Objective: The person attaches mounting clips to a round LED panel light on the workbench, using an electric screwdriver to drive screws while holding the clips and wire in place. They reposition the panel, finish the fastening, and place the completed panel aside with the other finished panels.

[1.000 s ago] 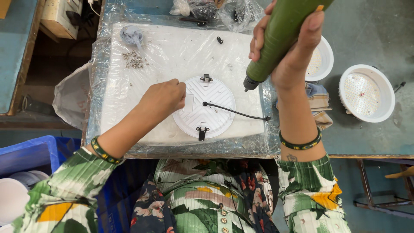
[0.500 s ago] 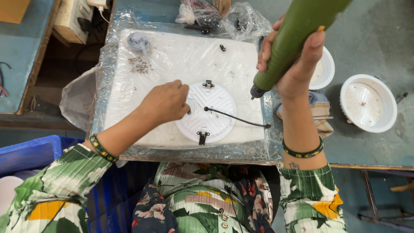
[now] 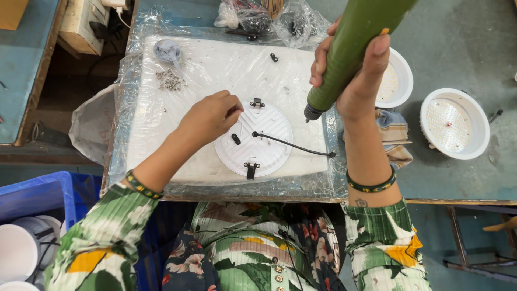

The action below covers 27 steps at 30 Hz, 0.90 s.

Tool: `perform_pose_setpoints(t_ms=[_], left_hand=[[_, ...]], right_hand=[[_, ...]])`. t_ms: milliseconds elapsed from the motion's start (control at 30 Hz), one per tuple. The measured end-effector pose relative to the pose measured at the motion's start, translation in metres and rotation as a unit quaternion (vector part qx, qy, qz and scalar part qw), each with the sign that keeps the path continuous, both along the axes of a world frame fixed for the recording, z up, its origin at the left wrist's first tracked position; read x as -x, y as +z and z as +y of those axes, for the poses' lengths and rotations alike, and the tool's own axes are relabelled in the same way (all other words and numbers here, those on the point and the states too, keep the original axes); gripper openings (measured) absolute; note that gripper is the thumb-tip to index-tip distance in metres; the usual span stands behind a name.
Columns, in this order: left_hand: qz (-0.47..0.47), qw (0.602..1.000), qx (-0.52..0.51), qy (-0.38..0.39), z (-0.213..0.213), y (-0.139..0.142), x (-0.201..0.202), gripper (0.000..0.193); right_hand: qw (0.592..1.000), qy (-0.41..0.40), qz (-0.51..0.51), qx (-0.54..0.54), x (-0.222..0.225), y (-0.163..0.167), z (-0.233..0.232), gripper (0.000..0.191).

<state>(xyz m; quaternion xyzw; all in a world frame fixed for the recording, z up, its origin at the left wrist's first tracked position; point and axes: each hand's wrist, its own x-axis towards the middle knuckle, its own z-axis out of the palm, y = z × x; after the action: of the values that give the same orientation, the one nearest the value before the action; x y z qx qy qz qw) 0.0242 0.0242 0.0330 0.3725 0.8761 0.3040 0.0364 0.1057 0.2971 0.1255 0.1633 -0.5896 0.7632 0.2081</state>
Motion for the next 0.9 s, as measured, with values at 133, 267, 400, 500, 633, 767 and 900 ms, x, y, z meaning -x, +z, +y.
perform_pose_setpoints(t_ms=[133, 267, 400, 500, 633, 767, 900], left_hand=[[0.058, 0.997, 0.048, 0.017, 0.003, 0.008, -0.001, 0.015], [-0.011, 0.999, 0.032, 0.009, -0.014, 0.014, -0.012, 0.027], [0.005, 0.997, 0.049, -0.052, -0.021, 0.005, -0.031, 0.019], [0.036, 0.997, 0.023, -0.064, -0.019, -0.002, -0.036, 0.014], [-0.037, 0.999, -0.021, -0.002, -0.05, 0.002, -0.024, 0.013], [-0.014, 0.962, -0.169, 0.214, -0.132, 0.004, 0.002, 0.016], [0.041, 0.877, -0.171, 0.448, -0.203, -0.016, 0.011, 0.021]], right_hand=[[1.0, 0.001, -0.002, -0.006, -0.005, 0.001, -0.001, 0.086], [1.0, -0.001, -0.009, -0.016, -0.011, -0.004, 0.006, 0.087], [0.999, -0.013, 0.006, -0.034, -0.007, -0.013, 0.016, 0.088], [1.0, -0.01, -0.007, -0.023, -0.003, -0.016, 0.019, 0.087], [0.999, -0.002, -0.006, -0.05, -0.002, -0.019, 0.018, 0.088], [0.999, -0.021, -0.014, -0.044, -0.01, -0.019, 0.03, 0.083], [0.998, -0.038, -0.011, -0.041, -0.008, -0.021, 0.038, 0.086]])
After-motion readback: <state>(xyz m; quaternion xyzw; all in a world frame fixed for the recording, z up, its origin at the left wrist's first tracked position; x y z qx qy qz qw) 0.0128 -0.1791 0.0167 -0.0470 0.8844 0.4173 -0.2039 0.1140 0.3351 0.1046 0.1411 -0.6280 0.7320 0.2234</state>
